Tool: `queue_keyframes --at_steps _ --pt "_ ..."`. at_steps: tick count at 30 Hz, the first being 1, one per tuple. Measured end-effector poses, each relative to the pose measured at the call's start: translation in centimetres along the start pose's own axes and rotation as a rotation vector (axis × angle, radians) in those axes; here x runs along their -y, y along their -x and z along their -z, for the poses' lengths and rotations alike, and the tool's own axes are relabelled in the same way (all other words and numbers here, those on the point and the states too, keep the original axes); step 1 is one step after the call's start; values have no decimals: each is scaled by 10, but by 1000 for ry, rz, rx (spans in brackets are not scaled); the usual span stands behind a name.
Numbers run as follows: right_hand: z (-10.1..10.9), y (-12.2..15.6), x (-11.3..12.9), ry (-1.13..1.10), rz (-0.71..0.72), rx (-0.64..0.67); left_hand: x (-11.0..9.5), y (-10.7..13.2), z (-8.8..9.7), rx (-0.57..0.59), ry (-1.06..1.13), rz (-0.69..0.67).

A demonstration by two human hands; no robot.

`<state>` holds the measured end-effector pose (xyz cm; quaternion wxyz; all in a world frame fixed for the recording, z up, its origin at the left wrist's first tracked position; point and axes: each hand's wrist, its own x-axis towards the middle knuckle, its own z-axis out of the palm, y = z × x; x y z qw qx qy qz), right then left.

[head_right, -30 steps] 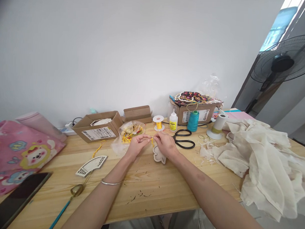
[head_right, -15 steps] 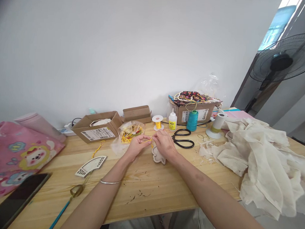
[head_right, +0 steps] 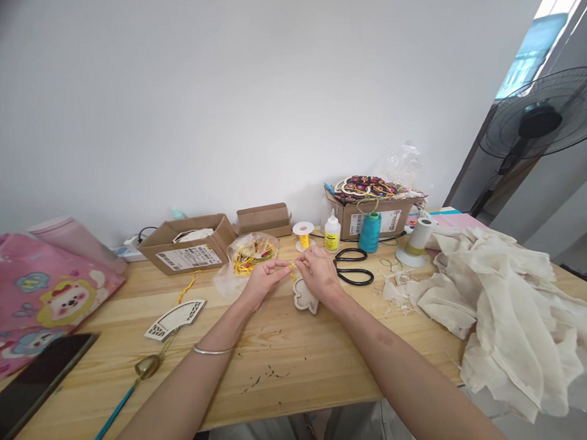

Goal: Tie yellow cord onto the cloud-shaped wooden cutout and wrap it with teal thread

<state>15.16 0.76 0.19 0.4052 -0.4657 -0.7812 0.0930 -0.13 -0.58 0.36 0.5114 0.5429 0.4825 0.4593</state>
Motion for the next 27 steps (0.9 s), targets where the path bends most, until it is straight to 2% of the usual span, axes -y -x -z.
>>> queue_keyframes --at_steps 6,17,27 --pt "-2 1 0 -52 1 9 3 -3 1 -53 -5 -18" --pt "-1 0 1 -46 -53 61 5 -2 3 48 11 16" --pt "-4 2 1 -72 -50 156 -3 -1 2 -33 35 12"
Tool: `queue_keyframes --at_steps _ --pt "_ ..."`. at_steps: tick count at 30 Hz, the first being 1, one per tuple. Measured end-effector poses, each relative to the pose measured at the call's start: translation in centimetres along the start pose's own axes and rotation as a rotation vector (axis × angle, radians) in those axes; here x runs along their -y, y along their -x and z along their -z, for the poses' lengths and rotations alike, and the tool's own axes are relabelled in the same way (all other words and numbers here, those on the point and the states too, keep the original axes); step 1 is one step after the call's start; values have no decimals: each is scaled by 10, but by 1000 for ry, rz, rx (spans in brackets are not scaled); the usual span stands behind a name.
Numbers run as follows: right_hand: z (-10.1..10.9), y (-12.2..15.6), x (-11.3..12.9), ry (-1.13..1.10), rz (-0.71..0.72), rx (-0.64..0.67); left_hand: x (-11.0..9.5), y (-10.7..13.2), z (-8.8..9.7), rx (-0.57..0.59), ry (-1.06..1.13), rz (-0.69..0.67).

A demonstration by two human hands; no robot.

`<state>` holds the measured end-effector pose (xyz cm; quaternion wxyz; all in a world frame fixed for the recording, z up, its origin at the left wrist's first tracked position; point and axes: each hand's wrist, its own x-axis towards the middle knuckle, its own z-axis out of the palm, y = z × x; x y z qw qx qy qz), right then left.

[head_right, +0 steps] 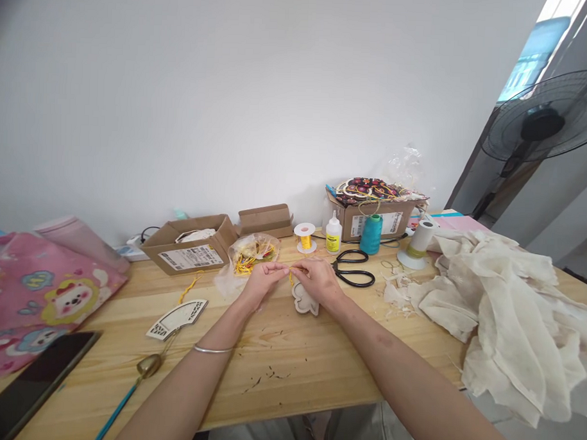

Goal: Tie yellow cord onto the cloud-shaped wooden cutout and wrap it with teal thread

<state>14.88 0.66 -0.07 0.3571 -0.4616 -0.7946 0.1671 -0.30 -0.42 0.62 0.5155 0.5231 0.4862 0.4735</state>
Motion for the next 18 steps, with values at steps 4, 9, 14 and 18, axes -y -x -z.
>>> queue_keyframes --at_steps 4,9,14,18 --pt "1 0 -1 9 -20 -18 -6 4 -2 17 14 49" --pt "0 1 -2 2 -30 -30 -9 6 -3 8 20 76" --pt "0 1 -2 31 -54 -29 -6 5 -2 30 37 83" --pt "0 1 -1 39 -70 -29 -5 4 -2 37 32 76"
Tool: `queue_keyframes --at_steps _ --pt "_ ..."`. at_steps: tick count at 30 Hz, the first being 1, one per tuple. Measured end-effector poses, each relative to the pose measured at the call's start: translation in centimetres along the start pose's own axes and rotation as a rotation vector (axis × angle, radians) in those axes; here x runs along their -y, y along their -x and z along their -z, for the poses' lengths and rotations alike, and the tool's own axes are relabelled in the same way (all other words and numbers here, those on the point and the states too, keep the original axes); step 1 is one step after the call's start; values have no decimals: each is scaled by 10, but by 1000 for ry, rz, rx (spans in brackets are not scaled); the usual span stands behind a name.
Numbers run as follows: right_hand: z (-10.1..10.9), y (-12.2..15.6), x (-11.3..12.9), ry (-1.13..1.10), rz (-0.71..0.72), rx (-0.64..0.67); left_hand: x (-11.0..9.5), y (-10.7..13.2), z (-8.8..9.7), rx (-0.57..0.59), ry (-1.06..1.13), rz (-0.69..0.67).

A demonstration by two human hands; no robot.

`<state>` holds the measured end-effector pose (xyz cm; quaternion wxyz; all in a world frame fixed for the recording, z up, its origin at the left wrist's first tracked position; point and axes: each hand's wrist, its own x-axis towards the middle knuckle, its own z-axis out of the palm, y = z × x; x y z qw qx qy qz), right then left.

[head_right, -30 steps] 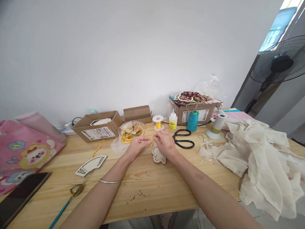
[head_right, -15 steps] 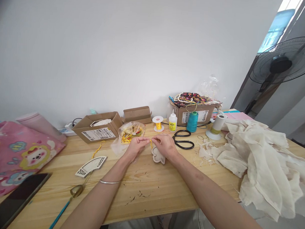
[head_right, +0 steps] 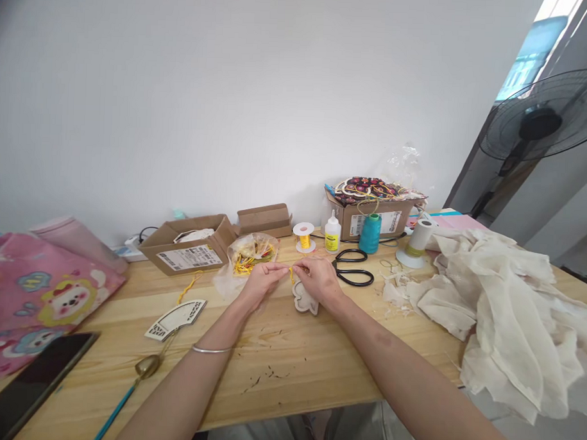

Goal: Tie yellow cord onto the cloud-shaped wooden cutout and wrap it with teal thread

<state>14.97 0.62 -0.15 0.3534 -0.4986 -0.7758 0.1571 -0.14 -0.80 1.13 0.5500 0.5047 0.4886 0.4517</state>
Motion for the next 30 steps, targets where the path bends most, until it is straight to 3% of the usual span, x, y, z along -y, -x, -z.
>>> queue_keyframes --at_steps 4,10,18,27,30 --pt "1 1 3 4 -2 1 4 -3 1 -14 -33 -33" --pt "5 1 7 76 145 -38 9 -7 3 -53 -90 -85" --pt "2 0 0 -1 -20 -54 7 -4 1 -31 -74 -75" --pt "4 1 5 26 28 -49 4 -2 1 -20 -106 -72" --pt "5 1 6 26 -32 -31 4 -2 1 -3 -102 -65"
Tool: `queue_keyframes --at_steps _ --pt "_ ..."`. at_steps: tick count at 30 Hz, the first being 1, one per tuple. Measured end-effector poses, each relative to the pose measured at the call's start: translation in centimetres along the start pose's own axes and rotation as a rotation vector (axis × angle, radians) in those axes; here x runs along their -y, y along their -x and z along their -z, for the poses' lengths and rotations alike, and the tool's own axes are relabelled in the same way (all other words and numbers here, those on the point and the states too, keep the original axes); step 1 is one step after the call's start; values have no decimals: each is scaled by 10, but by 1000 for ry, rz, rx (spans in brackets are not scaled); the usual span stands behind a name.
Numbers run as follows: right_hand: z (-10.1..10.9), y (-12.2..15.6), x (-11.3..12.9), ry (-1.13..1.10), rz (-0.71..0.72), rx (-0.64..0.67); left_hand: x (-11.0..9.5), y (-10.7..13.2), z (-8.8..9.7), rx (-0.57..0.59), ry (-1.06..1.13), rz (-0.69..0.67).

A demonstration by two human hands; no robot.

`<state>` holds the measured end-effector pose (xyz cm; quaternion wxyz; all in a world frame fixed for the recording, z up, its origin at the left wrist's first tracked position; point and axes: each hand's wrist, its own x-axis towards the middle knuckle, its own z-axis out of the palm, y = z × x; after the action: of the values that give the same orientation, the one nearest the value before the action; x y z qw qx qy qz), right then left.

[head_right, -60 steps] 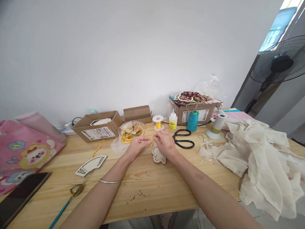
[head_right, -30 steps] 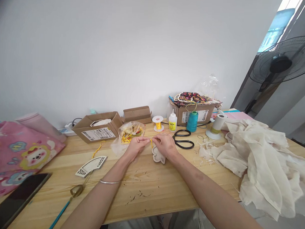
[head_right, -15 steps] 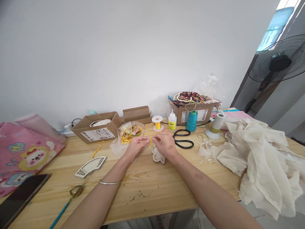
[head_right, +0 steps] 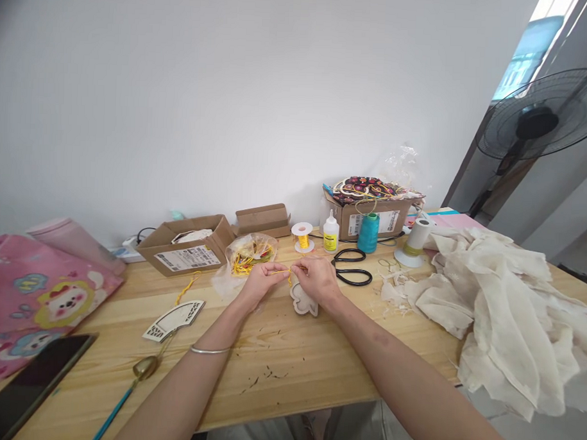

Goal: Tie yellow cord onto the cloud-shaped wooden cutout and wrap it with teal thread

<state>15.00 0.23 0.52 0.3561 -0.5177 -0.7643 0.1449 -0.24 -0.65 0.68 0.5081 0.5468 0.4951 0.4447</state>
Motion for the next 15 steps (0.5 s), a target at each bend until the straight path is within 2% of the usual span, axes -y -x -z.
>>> queue_keyframes --at_steps 2,7,15 --pt "-1 0 -2 -27 -45 22 0 0 0 6 23 3" --pt "-5 -1 -6 -108 -36 54 -2 1 0 7 62 46" --pt "-4 0 -2 -112 -29 71 3 -4 1 -23 -19 -18"
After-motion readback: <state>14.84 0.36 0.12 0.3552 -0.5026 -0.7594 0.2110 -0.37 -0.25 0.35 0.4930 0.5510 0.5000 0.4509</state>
